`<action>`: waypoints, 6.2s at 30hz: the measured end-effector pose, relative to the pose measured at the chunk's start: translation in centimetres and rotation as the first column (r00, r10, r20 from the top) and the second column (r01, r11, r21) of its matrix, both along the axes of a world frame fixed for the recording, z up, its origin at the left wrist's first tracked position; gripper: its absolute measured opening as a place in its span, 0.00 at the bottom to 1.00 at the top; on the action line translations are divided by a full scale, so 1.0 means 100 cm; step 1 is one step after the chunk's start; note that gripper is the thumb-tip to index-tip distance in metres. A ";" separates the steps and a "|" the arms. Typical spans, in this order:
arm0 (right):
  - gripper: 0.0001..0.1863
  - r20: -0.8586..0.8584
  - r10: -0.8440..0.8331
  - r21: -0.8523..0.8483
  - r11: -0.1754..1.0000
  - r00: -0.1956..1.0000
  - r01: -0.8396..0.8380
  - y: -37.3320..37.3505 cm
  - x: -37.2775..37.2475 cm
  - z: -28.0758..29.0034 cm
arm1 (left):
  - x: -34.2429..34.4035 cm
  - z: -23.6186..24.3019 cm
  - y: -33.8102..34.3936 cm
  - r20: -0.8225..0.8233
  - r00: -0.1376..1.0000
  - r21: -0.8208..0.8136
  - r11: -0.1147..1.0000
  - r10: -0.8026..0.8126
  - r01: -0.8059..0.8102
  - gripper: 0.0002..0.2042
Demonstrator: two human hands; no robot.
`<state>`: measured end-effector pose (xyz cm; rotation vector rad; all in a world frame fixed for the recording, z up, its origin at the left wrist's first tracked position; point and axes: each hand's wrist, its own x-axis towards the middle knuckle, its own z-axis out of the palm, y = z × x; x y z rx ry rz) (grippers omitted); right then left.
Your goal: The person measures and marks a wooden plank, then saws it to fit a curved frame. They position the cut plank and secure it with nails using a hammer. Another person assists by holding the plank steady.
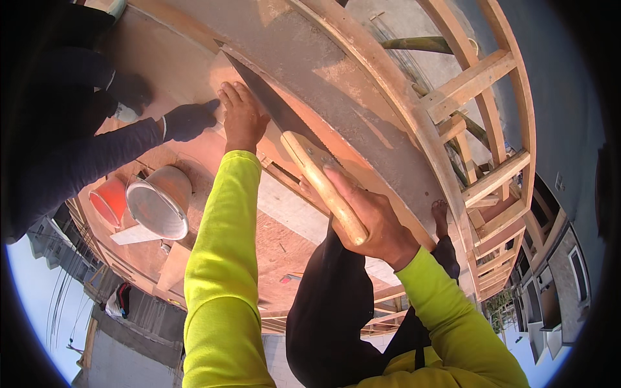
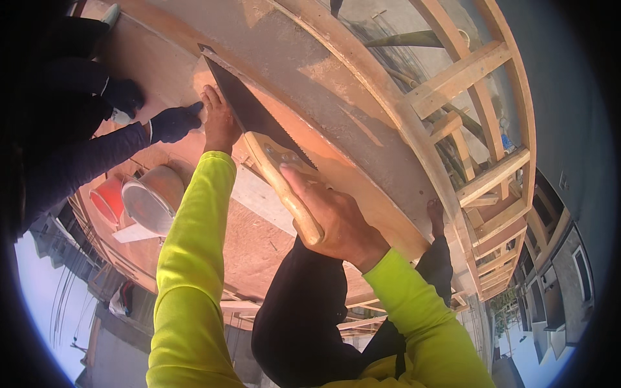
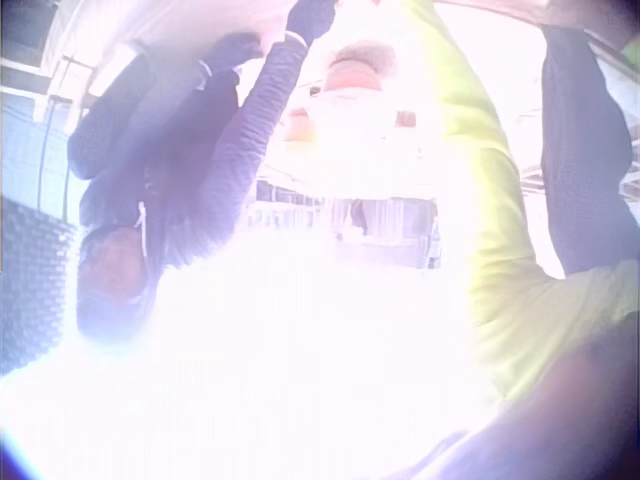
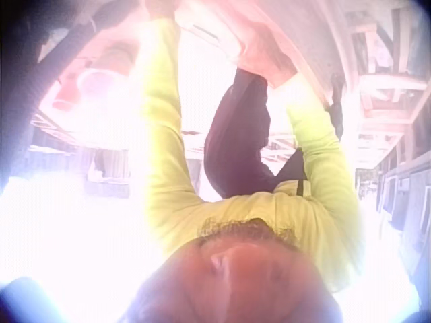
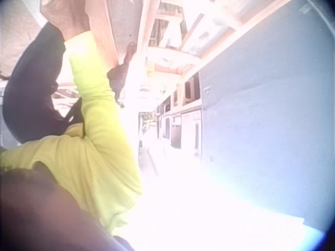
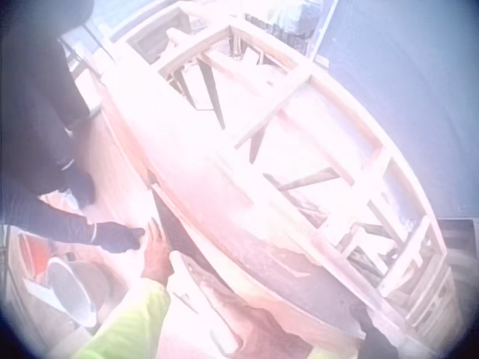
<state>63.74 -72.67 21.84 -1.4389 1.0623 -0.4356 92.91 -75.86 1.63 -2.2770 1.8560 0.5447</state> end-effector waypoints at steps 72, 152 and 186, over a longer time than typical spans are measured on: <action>0.37 -0.211 0.261 0.252 0.946 0.942 -0.205 0.009 -0.074 0.079 | -0.016 0.020 -0.019 0.027 1.000 0.190 0.982 0.012 -0.017 0.58; 0.36 -0.174 0.146 0.178 0.977 0.974 -0.115 0.053 -0.115 0.084 | -0.020 0.023 -0.009 -0.006 1.000 0.150 0.988 -0.030 0.031 0.55; 0.34 0.031 -0.019 0.102 0.995 0.999 0.016 0.026 -0.041 -0.021 | -0.077 -0.005 0.103 0.131 0.981 0.125 0.980 0.140 -0.157 0.58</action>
